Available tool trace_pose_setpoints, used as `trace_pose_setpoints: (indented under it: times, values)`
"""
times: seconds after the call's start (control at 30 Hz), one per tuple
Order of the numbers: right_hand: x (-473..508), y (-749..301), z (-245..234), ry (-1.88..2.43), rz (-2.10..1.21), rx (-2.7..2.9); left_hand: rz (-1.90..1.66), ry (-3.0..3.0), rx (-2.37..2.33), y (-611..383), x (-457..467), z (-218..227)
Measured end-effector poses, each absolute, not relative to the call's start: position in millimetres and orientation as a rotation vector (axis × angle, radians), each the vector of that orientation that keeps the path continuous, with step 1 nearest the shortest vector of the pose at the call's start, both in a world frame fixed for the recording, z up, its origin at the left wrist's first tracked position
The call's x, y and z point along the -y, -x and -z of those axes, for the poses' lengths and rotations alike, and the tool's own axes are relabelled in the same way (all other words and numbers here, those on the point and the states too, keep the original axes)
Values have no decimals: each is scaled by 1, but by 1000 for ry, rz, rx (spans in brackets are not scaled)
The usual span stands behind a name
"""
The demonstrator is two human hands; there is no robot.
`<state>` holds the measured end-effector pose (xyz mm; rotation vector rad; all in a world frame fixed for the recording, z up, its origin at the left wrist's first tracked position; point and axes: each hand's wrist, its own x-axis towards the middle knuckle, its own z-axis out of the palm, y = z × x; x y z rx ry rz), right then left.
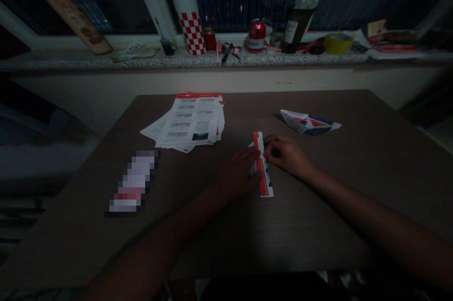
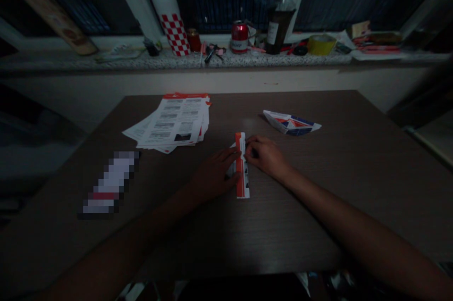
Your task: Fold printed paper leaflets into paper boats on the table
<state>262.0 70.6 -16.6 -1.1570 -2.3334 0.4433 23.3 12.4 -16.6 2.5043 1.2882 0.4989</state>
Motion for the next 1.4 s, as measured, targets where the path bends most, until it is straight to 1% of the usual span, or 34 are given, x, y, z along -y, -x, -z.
trace_pose_setpoints:
  times: [0.17,0.57,0.87,1.07,1.4]
  values:
    - [-80,-261,16,1156,-422,2300,-502,-2511,-1274,-23,-12,17]
    - [-140,-256,23,1207,-358,2278,-496,-2526,-1276,-22,-11,17]
    - [-153,-248,23,1264,-326,2241,-510,-2538,-1280,-22,-11,17]
    - [-150,-255,21,1267,-379,2201,-485,-2532,-1282,-21,-13,15]
    - [-125,-263,17,1080,-551,2319,-531,-2545,-1302,-17,-18,17]
